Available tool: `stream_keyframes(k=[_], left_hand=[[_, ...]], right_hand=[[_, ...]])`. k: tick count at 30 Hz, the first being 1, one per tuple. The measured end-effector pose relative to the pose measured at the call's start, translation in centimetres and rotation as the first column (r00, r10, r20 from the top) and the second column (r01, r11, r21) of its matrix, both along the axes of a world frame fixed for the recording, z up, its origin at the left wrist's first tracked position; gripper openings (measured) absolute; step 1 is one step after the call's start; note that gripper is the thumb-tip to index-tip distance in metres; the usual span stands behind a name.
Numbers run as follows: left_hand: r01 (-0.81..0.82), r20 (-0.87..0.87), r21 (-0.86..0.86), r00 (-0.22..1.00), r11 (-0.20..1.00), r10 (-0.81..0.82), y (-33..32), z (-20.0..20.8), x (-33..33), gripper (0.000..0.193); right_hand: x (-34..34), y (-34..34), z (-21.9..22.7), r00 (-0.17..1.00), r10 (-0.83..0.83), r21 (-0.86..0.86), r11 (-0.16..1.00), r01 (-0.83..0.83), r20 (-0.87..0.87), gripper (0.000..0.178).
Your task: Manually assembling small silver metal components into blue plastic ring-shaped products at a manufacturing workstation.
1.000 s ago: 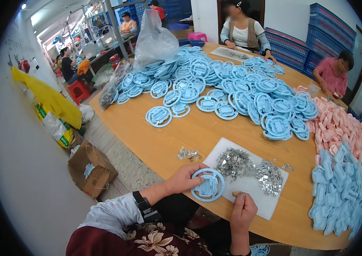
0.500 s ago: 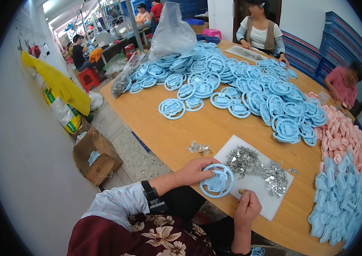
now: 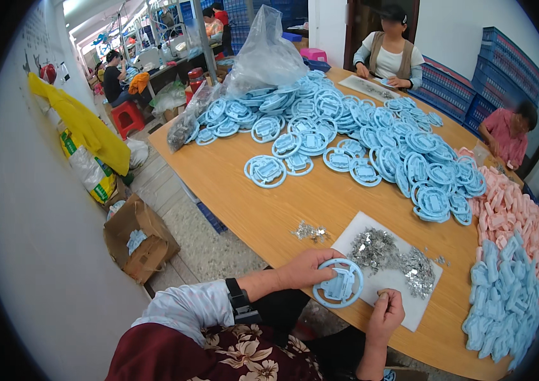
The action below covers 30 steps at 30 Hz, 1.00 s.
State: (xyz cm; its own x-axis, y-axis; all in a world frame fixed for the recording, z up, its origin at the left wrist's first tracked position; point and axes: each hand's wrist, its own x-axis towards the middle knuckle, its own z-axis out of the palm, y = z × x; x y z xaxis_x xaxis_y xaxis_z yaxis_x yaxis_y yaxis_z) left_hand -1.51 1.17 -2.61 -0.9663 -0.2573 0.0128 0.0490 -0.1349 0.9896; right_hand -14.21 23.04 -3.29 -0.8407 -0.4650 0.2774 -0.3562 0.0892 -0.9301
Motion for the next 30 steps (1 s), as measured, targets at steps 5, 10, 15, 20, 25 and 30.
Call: stream_keyframes(k=[5, 10, 15, 20, 25, 30], left_hand=[[0.055, 0.005, -0.004, 0.998, 0.998, -0.055, 0.0, 0.1, 0.4, 0.039], [0.023, -0.021, -0.167, 0.999, 0.986, -0.027, 0.2, 0.4, 0.5, 0.037], [0.075, -0.007, -0.144, 0.997, 0.987, -0.077, -0.1, 1.1, 0.8, 0.043], [0.074, -0.009, -0.032, 0.997, 0.997, -0.074, -0.3, 0.7, 0.8, 0.043], [0.055, -0.063, -0.139, 0.996, 0.989, -0.064, -0.4, 0.8, 0.9, 0.043], [0.088, -0.045, -0.122, 0.995, 0.989, -0.094, -0.7, 1.1, 1.0, 0.043]], right_hand=[[0.2, -0.2, 0.1, 0.999, -0.030, -0.026, 0.999, 0.030, 0.035, 0.013], [0.0, -0.2, -0.2, 0.992, -0.034, -0.048, 0.998, 0.040, 0.124, 0.018], [-0.3, 0.0, -1.1, 0.993, -0.059, -0.025, 0.998, 0.062, 0.102, 0.021], [-0.1, -0.2, -0.8, 0.993, -0.043, -0.015, 0.999, 0.045, 0.108, 0.022], [0.0, -0.2, -0.5, 0.994, -0.055, 0.000, 0.998, 0.056, 0.095, 0.023], [0.2, -0.4, -0.3, 0.989, -0.099, -0.034, 0.994, 0.104, 0.107, 0.024]])
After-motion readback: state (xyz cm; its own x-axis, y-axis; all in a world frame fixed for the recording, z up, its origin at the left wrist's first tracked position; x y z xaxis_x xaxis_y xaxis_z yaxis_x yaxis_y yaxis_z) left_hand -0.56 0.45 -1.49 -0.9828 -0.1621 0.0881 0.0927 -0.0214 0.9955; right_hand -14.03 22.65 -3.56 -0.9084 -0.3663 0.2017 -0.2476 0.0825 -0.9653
